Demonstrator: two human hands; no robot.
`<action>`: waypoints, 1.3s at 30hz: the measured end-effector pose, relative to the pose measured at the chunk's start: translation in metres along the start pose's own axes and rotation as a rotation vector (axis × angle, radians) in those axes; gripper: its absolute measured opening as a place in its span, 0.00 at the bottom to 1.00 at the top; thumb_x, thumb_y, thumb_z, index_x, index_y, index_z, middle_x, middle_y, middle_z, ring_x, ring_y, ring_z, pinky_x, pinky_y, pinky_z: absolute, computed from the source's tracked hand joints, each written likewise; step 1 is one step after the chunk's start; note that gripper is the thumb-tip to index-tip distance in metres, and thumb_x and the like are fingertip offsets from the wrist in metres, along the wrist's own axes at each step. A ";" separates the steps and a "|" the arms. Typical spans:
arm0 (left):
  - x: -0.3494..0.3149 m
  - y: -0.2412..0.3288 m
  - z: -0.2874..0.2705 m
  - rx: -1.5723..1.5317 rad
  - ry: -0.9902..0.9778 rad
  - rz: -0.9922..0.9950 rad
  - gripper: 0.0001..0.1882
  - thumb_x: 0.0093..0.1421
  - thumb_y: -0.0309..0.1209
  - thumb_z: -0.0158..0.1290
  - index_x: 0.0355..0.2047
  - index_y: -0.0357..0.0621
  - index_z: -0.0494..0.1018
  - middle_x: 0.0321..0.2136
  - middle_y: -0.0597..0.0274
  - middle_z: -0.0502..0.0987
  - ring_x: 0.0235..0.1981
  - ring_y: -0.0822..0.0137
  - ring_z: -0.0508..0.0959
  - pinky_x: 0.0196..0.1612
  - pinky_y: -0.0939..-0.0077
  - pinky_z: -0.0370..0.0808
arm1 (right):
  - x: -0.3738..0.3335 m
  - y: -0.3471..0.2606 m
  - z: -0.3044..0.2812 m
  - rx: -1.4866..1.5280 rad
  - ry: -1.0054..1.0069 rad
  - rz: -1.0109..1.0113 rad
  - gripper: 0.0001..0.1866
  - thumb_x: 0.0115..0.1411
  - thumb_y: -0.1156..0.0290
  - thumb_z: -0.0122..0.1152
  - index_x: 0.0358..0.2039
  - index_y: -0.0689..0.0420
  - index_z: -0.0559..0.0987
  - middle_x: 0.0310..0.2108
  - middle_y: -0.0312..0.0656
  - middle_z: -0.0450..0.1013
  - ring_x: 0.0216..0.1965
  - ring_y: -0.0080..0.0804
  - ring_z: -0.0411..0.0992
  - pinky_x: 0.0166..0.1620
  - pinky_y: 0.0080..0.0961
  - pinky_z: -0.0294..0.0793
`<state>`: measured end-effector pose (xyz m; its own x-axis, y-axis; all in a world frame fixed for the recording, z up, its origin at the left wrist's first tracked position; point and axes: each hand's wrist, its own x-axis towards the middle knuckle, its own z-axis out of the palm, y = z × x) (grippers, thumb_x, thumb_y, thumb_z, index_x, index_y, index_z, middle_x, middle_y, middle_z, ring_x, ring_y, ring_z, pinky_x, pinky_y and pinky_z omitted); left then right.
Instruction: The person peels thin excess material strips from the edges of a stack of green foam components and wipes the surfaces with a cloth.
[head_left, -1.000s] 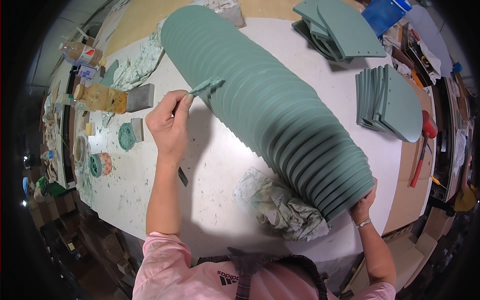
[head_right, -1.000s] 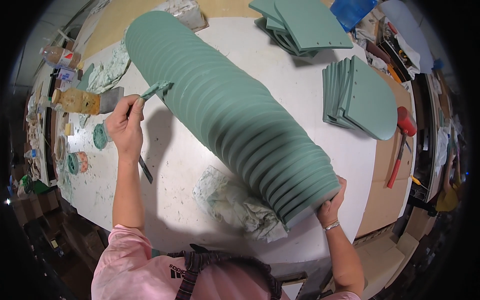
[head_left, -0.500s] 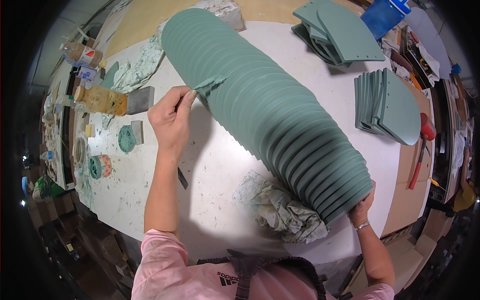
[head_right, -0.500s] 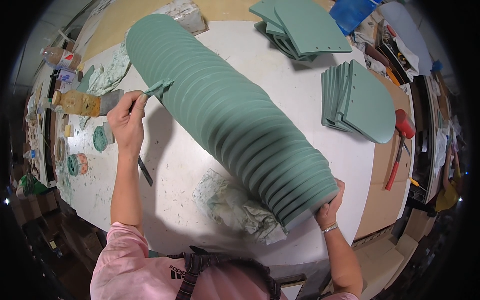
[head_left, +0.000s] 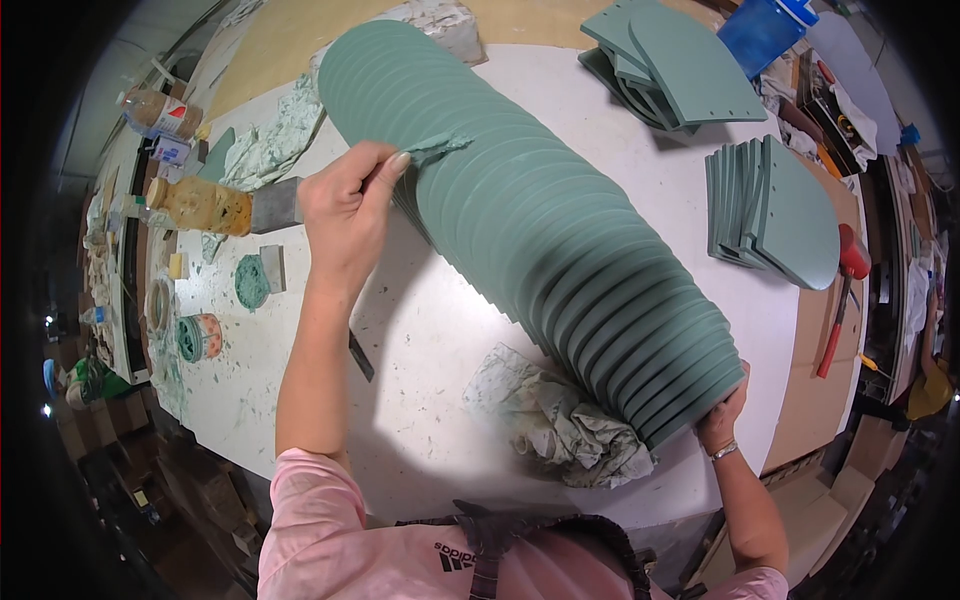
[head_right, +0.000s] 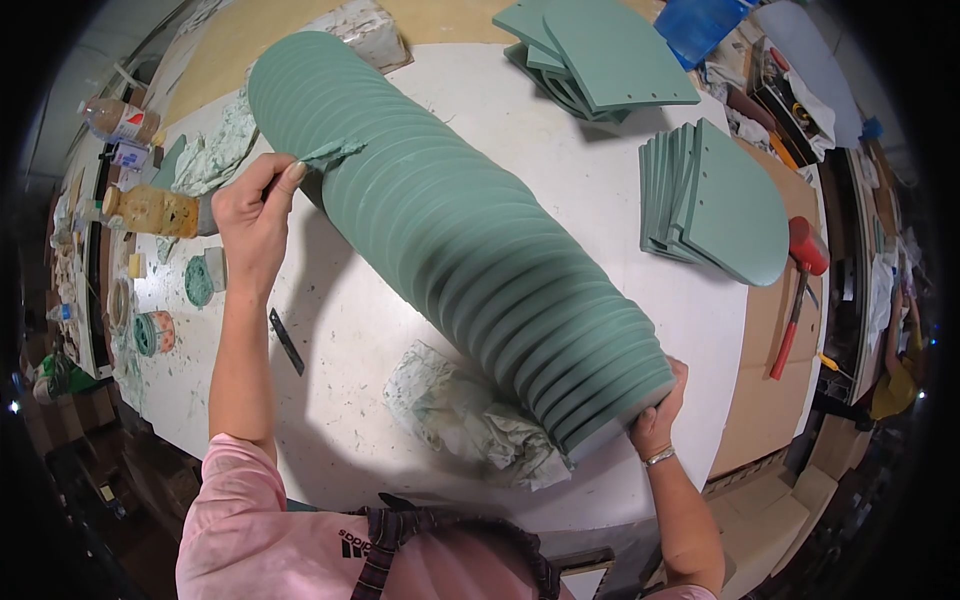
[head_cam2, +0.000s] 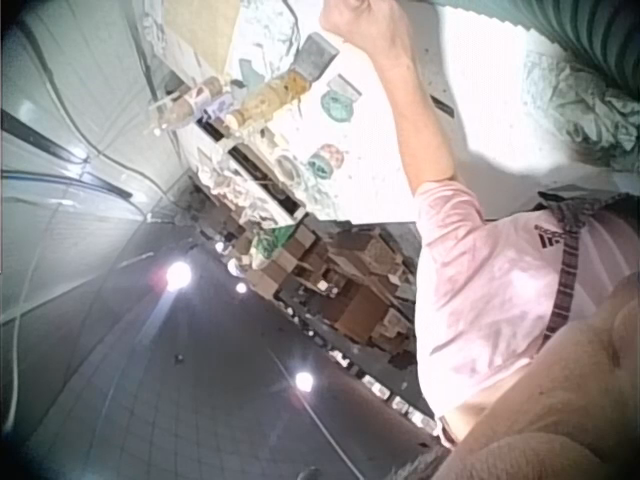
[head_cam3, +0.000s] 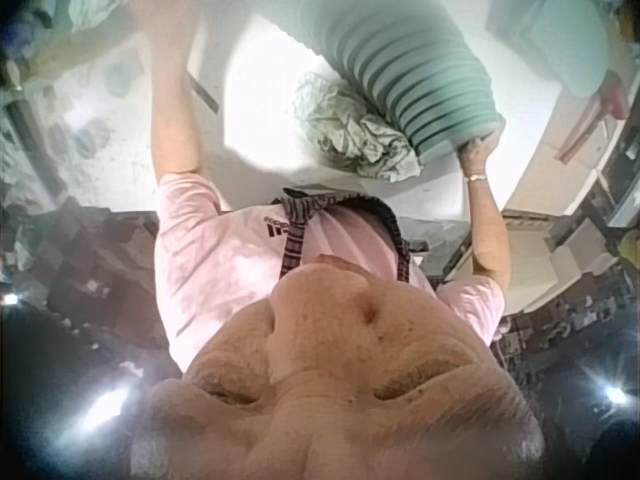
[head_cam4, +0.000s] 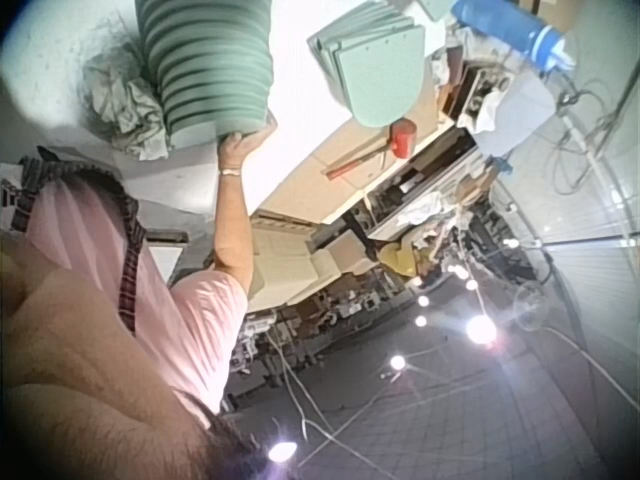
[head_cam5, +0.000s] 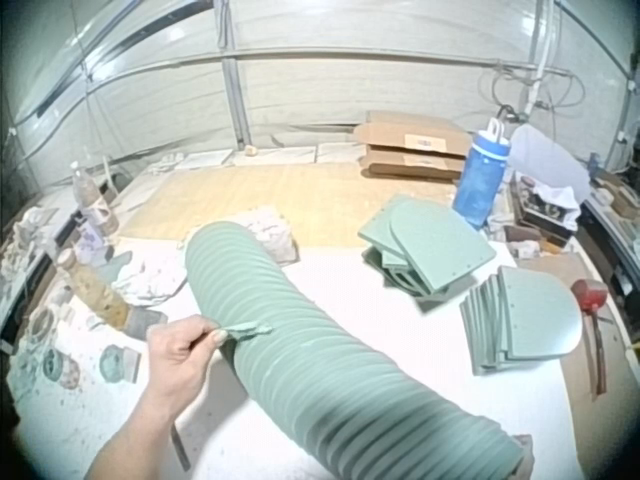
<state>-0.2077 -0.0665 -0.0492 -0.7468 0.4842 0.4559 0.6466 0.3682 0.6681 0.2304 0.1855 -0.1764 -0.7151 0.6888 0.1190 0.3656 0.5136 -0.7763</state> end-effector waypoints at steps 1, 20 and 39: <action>0.001 0.002 -0.001 -0.005 0.016 -0.004 0.06 0.60 0.25 0.58 0.27 0.35 0.76 0.14 0.65 0.67 0.17 0.76 0.63 0.22 0.81 0.62 | -0.004 0.011 -0.001 0.049 -0.009 0.029 0.53 0.55 0.23 0.39 0.53 0.69 0.64 0.48 0.50 0.65 0.51 0.40 0.66 0.55 0.34 0.65; 0.023 0.009 0.003 -0.014 -0.062 0.015 0.08 0.62 0.28 0.57 0.28 0.34 0.75 0.15 0.69 0.67 0.19 0.79 0.63 0.22 0.81 0.60 | -0.002 0.008 0.000 0.054 -0.016 0.059 0.55 0.52 0.20 0.41 0.52 0.69 0.62 0.45 0.46 0.66 0.49 0.33 0.66 0.53 0.31 0.66; 0.042 0.017 0.016 0.062 -0.143 0.096 0.07 0.58 0.26 0.59 0.27 0.34 0.76 0.15 0.60 0.69 0.17 0.72 0.65 0.24 0.78 0.65 | 0.005 -0.006 -0.001 -0.006 -0.018 -0.090 0.44 0.62 0.32 0.36 0.49 0.69 0.69 0.46 0.54 0.65 0.50 0.48 0.66 0.55 0.40 0.63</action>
<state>-0.2255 -0.0271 -0.0287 -0.6546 0.6257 0.4243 0.7253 0.3614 0.5860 0.2252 0.1864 -0.1705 -0.7559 0.6303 0.1772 0.3028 0.5766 -0.7588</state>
